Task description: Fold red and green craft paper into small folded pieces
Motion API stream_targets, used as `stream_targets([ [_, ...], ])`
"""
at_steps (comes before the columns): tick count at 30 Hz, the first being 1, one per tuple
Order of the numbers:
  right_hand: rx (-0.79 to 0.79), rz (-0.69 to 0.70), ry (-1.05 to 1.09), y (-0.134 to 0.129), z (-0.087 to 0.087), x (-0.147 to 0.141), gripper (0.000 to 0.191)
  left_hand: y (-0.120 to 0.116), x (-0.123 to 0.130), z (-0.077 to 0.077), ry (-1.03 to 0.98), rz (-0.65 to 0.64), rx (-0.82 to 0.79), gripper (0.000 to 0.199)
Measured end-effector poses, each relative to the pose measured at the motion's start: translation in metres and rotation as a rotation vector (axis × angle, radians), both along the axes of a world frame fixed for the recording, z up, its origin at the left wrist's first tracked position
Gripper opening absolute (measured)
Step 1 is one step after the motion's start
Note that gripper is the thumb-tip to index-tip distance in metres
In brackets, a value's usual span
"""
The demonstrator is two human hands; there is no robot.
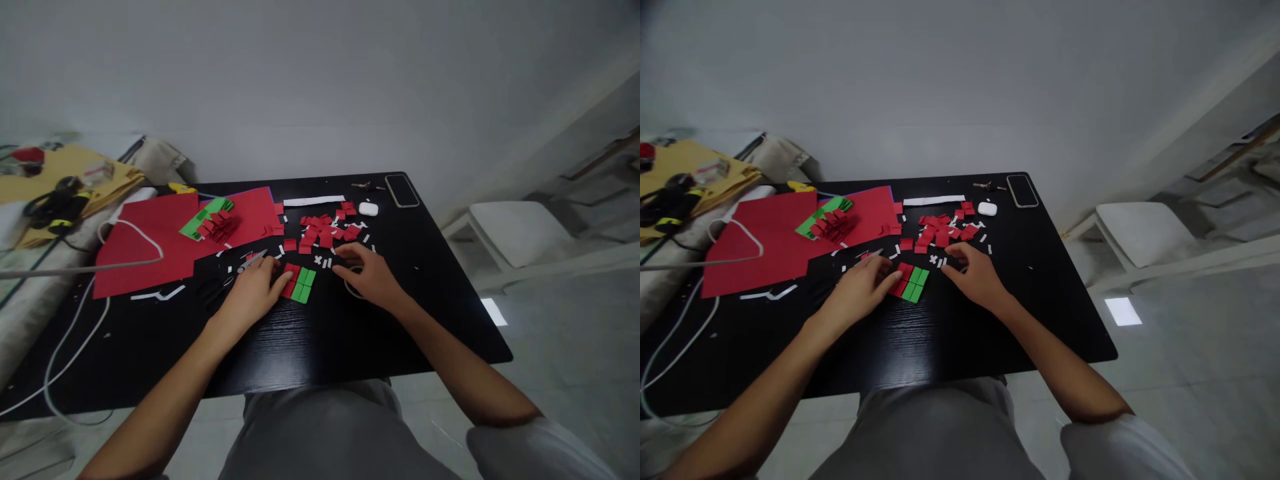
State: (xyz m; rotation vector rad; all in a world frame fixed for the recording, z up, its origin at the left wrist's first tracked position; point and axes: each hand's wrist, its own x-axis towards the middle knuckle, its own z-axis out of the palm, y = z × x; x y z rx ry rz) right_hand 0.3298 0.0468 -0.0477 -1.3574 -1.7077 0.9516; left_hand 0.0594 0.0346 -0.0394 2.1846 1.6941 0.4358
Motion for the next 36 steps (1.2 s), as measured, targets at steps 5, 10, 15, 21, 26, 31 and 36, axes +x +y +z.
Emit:
stream_targets([
  [5, 0.062, 0.162, -0.380, -0.025, 0.004, 0.005, 0.045, -0.025, 0.004, -0.013, -0.018, -0.206, 0.198, 0.039],
  [10, -0.034, 0.162, -0.700, -0.034, -0.007, 0.008, 0.094, -0.043, 0.013, -0.050, 0.158, -0.298, 0.178, 0.068],
  [15, -0.084, 0.200, -0.733, -0.030, -0.012, 0.016, 0.095, -0.050, 0.019, -0.070, 0.198, -0.265, 0.171, 0.076],
  [21, -0.082, 0.258, -0.667, -0.029, -0.014, 0.016, 0.082, -0.050, 0.019, -0.071, 0.173, -0.241, 0.193, 0.076],
  [26, -0.061, 0.320, -0.657, -0.030, -0.003, 0.016, 0.078, -0.051, 0.019, -0.067, 0.066, -0.215, 0.160, 0.074],
  [31, 0.070, 0.279, -0.586, -0.034, 0.006, 0.017, 0.067, -0.053, 0.011, -0.053, -0.191, -0.099, 0.233, 0.065],
  [36, 0.131, 0.196, -0.155, -0.036, 0.007, 0.019, 0.064, -0.049, -0.027, -0.027, -0.257, 0.223, 0.191, 0.038],
])
